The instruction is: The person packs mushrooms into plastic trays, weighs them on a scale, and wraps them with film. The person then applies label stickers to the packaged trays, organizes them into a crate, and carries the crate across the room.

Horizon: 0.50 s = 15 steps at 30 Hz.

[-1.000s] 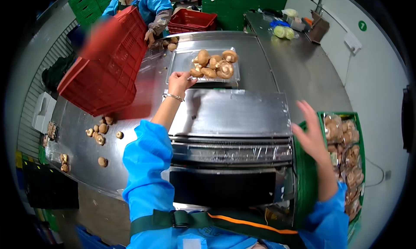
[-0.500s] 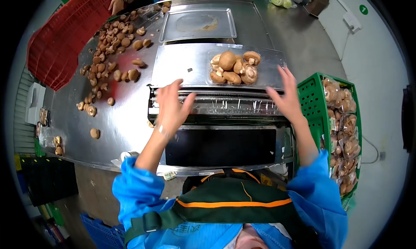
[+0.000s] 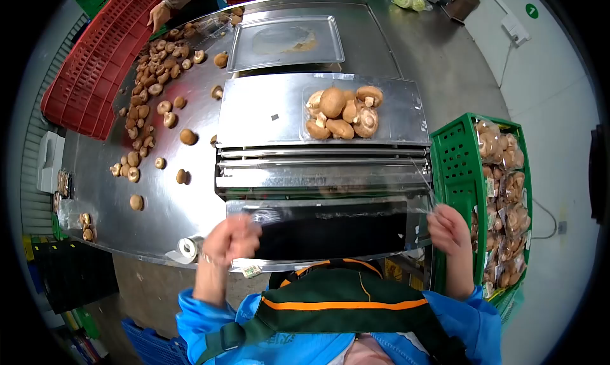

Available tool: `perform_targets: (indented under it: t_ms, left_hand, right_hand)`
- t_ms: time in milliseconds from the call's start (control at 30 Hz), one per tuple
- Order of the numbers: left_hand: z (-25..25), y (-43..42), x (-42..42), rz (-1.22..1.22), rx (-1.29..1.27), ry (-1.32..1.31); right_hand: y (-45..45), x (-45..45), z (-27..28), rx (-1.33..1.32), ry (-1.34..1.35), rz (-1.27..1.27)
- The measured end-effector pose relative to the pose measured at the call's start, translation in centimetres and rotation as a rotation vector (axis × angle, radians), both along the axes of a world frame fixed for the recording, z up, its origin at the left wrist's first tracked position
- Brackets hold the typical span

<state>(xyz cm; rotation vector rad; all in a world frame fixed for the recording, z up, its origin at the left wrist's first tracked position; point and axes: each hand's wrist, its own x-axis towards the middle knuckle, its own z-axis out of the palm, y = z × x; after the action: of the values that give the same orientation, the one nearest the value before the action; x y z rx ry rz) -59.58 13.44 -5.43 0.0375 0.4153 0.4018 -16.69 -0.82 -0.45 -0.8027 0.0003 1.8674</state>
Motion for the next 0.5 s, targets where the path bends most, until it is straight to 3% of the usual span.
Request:
perform_targets:
  t_ms: [33,67,100,133,200,233,267,300,333,367,400,433,467,500]
  left_hand:
    - [1.5,-0.4,0.9,-0.065,0.331,-0.192]
    - [4.0,0.5,2.6,0.120,0.599,-0.283]
    - [5.9,3.1,4.1,0.260,0.686,-0.368]
    - [7.8,5.6,5.6,0.403,0.761,-0.459]
    - [12.2,12.0,9.8,0.815,0.742,-0.136]
    - [12.2,16.7,11.6,0.806,1.027,-0.110]
    - [9.4,21.3,13.5,0.839,1.379,0.238]
    - [5.5,25.8,15.4,0.866,1.697,0.623]
    - [1.8,27.5,16.5,0.590,1.905,1.122]
    - [-2.9,29.1,17.7,0.286,2.227,1.133]
    - [-3.5,26.9,17.8,0.181,2.053,0.993]
    - [-3.8,25.6,17.8,-0.063,1.753,0.991]
    - [-2.6,22.8,17.0,-0.040,1.727,0.805]
    - [-4.9,22.7,16.8,-0.158,1.547,0.703]
  right_hand:
    - [-0.7,0.3,0.9,0.094,0.255,0.055]
    - [0.8,1.0,2.4,0.251,0.366,0.078]
    - [3.4,1.9,4.4,0.476,0.344,0.031]
    - [7.3,1.9,6.9,0.691,0.179,-0.170]
    - [17.0,0.6,9.9,0.823,-0.251,-0.534]
    - [22.0,0.9,10.7,0.791,-0.101,-0.392]
    - [26.9,1.5,8.8,0.932,-0.308,-0.403]
    - [31.4,2.0,4.6,0.998,-0.779,-0.392]
    - [33.0,1.0,1.9,0.862,-1.547,-0.238]
    - [33.3,0.1,-0.9,0.622,-1.469,0.095]
    - [32.3,-0.8,-1.4,0.668,-1.654,0.454]
    - [31.8,-1.2,-3.0,0.483,-1.481,0.415]
    - [30.4,-1.0,-3.0,0.233,-1.449,0.571]
    - [28.8,0.7,-4.3,0.674,-1.328,0.609]
